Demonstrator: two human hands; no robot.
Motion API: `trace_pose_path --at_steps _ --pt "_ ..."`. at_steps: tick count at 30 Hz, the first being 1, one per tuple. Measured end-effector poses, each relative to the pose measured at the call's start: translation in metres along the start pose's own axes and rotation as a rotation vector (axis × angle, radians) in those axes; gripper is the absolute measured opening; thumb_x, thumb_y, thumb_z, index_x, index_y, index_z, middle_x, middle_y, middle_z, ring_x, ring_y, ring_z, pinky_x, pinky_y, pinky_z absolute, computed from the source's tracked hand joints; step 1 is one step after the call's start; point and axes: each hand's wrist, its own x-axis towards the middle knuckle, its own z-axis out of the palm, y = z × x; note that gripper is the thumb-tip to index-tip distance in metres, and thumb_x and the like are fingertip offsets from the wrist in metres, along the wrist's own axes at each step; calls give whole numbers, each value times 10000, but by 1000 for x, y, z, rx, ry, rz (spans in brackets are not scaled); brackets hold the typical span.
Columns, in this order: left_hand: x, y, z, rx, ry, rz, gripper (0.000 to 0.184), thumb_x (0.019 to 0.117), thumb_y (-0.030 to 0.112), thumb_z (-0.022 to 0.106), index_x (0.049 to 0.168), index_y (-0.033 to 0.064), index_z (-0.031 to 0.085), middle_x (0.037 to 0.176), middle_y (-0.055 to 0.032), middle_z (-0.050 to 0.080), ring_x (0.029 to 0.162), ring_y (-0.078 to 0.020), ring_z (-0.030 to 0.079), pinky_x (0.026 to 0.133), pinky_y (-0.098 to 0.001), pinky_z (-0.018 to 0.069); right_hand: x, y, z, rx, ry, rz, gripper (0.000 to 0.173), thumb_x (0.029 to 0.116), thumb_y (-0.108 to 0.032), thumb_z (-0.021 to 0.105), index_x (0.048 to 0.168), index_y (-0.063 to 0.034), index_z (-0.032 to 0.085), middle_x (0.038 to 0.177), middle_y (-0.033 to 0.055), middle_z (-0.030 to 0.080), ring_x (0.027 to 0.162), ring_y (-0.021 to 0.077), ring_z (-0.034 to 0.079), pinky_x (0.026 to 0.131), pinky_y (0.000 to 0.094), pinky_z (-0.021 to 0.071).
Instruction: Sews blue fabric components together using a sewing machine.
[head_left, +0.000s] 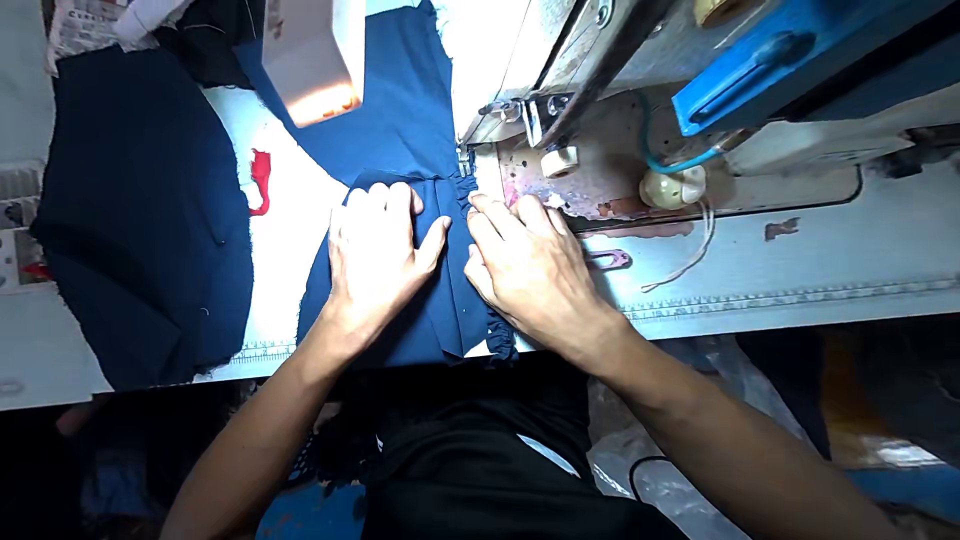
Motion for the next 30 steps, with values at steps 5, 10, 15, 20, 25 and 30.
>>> trace_pose_path --at_steps 5,10,15,20,25,30 --pt "10 7 -2 -220 -4 -7 237 991 362 598 1012 128 624 847 -22 592 769 -178 592 667 -378 468 -2 0 6 21 38 12 406 1019 -235 443 1303 -36 654 1488 133 550 1183 386 565 823 517 469" --pt "8 -4 -8 -313 61 -23 259 962 108 522 1202 97 620 1127 -56 672 842 -109 658 706 -283 551 -2 0 5 36 45 14 396 1015 -229 455 1294 -30 654 1491 141 545 1183 390 570 849 522 471" --pt "8 -11 -11 -171 -10 -56 294 966 281 646 1203 106 645 1067 -92 638 854 -191 635 721 -353 527 -3 1 6 54 37 6 397 1018 -235 455 1297 -30 649 1499 146 533 1201 404 557 849 538 470" --pt "11 -8 -6 -120 -3 -63 570 917 638 620 1140 115 669 989 -73 622 905 -232 605 773 -417 479 -4 1 6 50 38 13 408 1016 -235 451 1310 -24 642 1506 144 530 1210 402 555 859 539 469" --pt "15 -3 1 -104 -45 -17 388 975 504 602 1028 124 658 942 -80 567 903 -275 580 732 -441 471 -4 0 7 49 41 14 397 1018 -240 459 1295 -28 648 1496 145 535 1198 398 558 854 533 471" --pt "17 8 -1 -581 35 -6 213 981 249 659 1090 97 557 823 33 643 681 -44 637 604 -218 544 -6 0 6 42 63 12 379 1017 -226 477 1295 -41 656 1482 141 548 1176 393 567 856 532 471"
